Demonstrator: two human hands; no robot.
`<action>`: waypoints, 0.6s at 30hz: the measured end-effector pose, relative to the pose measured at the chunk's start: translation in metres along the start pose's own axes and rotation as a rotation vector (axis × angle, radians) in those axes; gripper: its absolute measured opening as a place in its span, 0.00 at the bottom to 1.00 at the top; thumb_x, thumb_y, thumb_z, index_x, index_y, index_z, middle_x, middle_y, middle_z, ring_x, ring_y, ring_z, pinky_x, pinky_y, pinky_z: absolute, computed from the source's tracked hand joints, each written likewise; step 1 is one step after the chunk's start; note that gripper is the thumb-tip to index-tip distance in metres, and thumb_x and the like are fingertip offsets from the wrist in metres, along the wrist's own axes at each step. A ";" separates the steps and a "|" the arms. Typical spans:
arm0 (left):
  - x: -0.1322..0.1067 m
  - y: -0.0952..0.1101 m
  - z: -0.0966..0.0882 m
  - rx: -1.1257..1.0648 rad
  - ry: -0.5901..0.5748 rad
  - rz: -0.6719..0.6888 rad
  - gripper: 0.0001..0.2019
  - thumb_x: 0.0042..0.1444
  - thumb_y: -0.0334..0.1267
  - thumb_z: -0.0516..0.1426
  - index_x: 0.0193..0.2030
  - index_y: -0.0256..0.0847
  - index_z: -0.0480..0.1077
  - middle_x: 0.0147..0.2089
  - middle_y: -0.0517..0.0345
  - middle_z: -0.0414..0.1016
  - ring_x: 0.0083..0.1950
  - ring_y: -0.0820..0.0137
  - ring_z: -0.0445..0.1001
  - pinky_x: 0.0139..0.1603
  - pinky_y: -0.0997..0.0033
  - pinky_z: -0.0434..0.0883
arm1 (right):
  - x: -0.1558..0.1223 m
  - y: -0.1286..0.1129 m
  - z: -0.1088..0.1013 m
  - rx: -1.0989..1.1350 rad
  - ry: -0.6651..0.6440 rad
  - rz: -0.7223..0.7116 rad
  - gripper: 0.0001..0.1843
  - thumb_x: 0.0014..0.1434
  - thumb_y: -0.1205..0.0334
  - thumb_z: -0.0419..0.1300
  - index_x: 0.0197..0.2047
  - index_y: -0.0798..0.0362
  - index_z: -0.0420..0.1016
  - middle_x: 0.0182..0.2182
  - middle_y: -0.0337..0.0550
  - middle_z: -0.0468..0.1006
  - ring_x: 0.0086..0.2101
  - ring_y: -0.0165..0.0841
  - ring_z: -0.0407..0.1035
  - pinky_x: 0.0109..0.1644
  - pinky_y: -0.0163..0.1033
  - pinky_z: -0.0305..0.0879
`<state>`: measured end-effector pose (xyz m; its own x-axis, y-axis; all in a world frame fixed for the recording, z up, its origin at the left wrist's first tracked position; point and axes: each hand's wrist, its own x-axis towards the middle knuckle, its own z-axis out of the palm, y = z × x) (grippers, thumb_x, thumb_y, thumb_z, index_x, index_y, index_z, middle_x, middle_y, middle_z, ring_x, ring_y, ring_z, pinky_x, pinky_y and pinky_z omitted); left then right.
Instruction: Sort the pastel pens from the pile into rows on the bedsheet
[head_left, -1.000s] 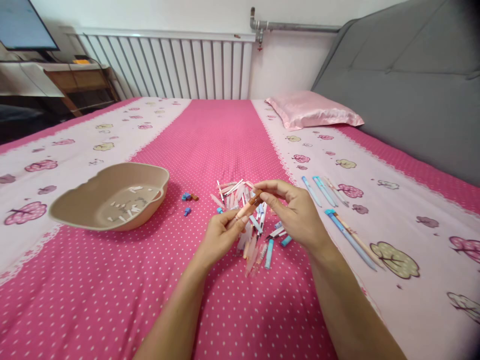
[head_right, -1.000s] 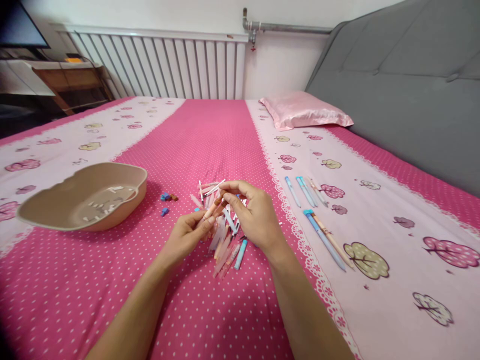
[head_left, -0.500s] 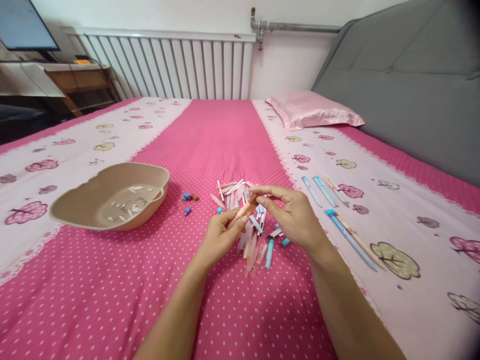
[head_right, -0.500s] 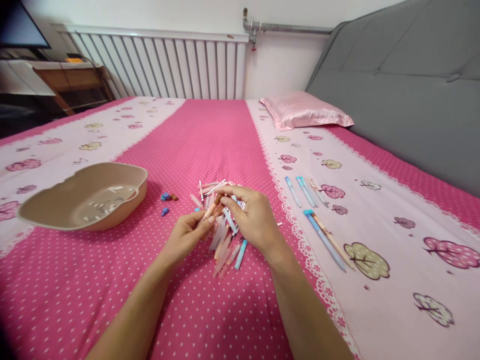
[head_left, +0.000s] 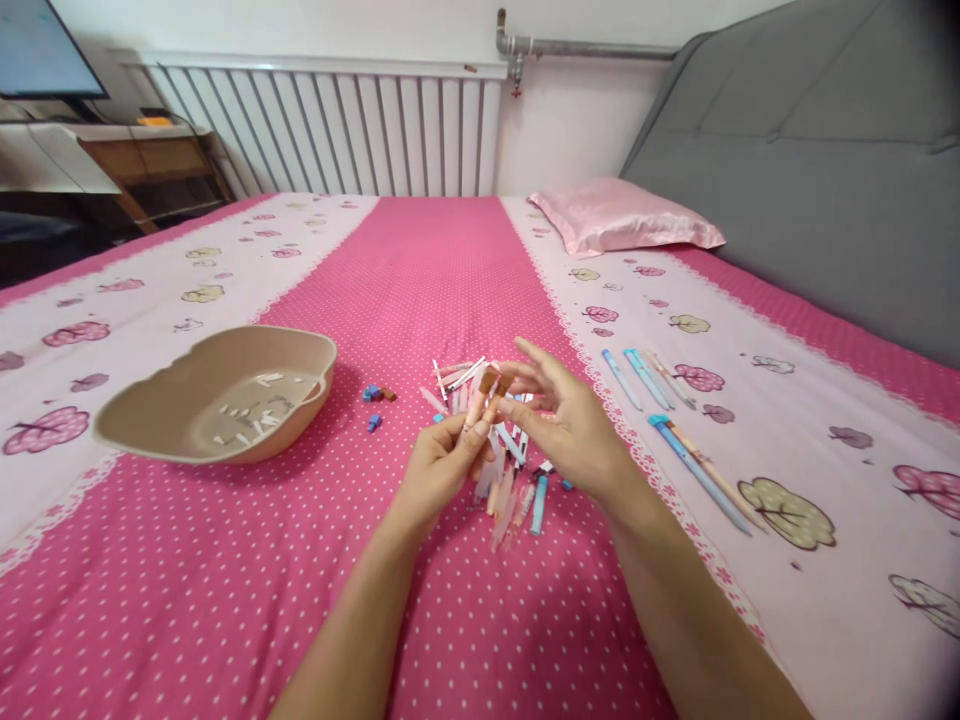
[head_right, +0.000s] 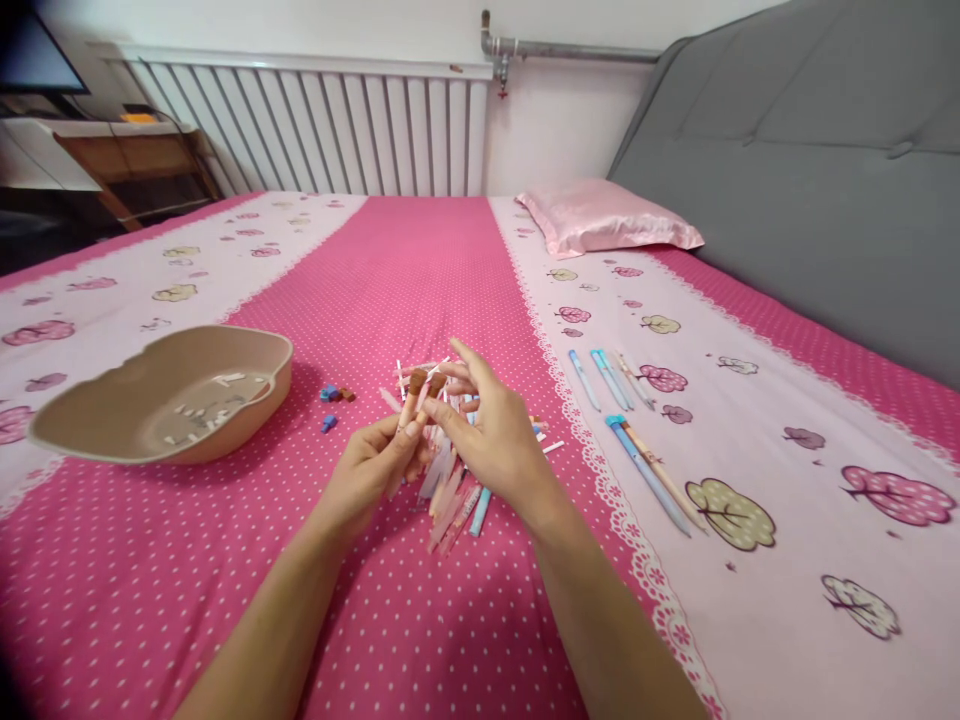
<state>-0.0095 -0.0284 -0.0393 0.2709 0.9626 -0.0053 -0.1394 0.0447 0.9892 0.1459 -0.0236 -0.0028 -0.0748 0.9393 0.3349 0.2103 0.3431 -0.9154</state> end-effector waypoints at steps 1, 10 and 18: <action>0.000 0.000 0.000 -0.012 0.006 -0.001 0.18 0.54 0.52 0.59 0.30 0.37 0.68 0.24 0.61 0.65 0.21 0.79 0.58 0.23 0.77 0.55 | 0.000 0.002 0.003 0.027 0.003 0.047 0.31 0.57 0.59 0.62 0.63 0.47 0.61 0.54 0.50 0.72 0.49 0.38 0.70 0.51 0.47 0.68; 0.003 -0.007 -0.007 -0.048 -0.129 -0.026 0.16 0.59 0.50 0.55 0.32 0.38 0.69 0.25 0.61 0.64 0.23 0.79 0.59 0.22 0.79 0.55 | 0.001 0.005 0.023 0.490 -0.276 0.339 0.17 0.58 0.48 0.60 0.33 0.56 0.72 0.16 0.31 0.65 0.17 0.26 0.65 0.23 0.33 0.65; 0.003 0.001 -0.004 -0.016 -0.195 -0.045 0.13 0.59 0.48 0.55 0.37 0.39 0.70 0.29 0.59 0.69 0.30 0.75 0.66 0.28 0.78 0.63 | 0.007 0.008 0.019 0.574 -0.189 0.372 0.17 0.55 0.48 0.63 0.35 0.56 0.75 0.20 0.34 0.70 0.15 0.23 0.58 0.17 0.32 0.59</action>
<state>-0.0132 -0.0245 -0.0390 0.4565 0.8895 -0.0191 -0.1381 0.0920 0.9861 0.1283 -0.0141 -0.0117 -0.2764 0.9608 -0.0201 -0.2884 -0.1028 -0.9520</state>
